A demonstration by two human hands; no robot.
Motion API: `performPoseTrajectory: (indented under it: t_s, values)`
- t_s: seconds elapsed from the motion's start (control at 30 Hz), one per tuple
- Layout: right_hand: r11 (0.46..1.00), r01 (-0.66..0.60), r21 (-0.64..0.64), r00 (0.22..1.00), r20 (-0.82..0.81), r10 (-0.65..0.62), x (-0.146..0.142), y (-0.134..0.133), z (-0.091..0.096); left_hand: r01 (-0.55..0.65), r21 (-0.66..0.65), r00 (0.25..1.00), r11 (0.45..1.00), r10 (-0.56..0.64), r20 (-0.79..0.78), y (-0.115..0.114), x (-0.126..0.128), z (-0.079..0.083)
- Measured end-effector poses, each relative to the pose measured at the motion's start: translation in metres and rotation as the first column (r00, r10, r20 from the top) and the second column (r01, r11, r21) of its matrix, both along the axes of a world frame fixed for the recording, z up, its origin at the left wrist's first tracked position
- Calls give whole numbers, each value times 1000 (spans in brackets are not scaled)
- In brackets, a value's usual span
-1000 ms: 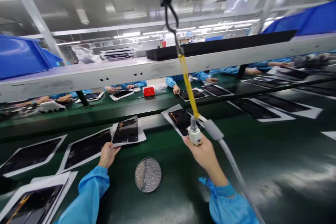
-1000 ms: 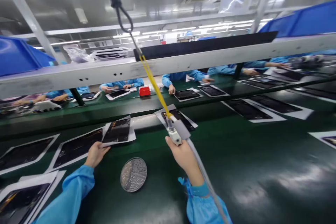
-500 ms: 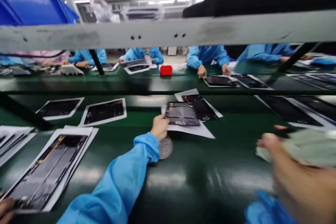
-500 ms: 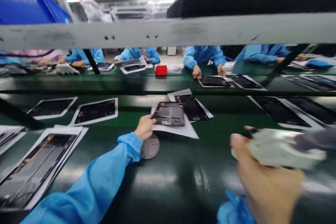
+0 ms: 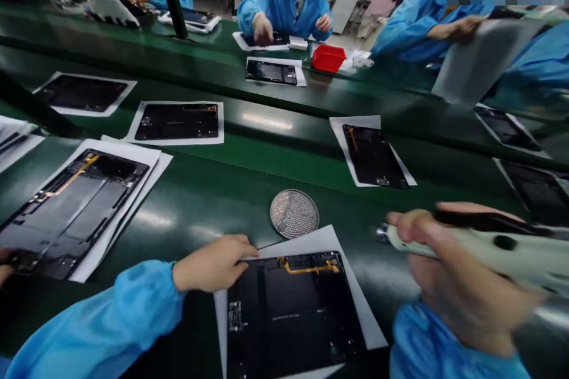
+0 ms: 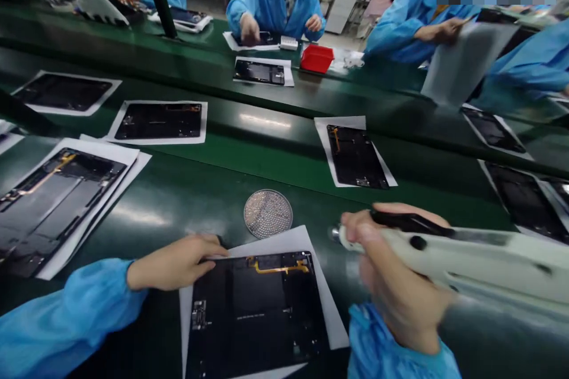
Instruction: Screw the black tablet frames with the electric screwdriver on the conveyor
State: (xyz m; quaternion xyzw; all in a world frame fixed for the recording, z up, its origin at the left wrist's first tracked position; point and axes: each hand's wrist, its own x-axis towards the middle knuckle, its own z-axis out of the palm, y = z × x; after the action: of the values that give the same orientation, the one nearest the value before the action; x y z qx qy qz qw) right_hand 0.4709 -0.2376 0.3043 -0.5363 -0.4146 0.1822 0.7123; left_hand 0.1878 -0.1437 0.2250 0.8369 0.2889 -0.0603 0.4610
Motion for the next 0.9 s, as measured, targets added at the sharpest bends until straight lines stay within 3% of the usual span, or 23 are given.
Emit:
performPoseTrajectory:
  t_s: [0.07,0.13,0.2,0.27,0.37,0.5,0.67,0.73,0.9]
  values:
    - [991,-136,14,990,-23,136,-21,23,-11,-22,332,998,943,40,-46,-16,8,-13]
    - [970,-240,-33,970,-43,239,-34,38,-27,-41,587,997,809,73,-31,-34,20,-26]
    - [953,-283,-105,959,-48,279,-43,47,-45,-61,726,998,685,60,27,-50,30,-35]
    - [943,-279,-183,960,-35,277,-48,51,-59,-67,761,997,645,22,69,-58,35,-40]
    - [929,-283,-238,959,-35,282,-53,53,-69,-6,751,998,660,-41,44,-62,35,-41]
    - [922,-354,-156,934,-108,341,-55,57,-69,7,708,996,706,-67,56,-64,31,-39]
    - [900,-421,-114,904,-131,406,-56,61,-67,-129,675,992,727,86,97,-68,26,-31]
    - [893,-431,-131,900,-134,415,-55,60,-69,-124,666,992,735,112,61,-68,24,-26]
    - [901,-415,-130,909,-106,403,-55,59,-70,-15,687,999,726,-23,45,-60,22,-19]
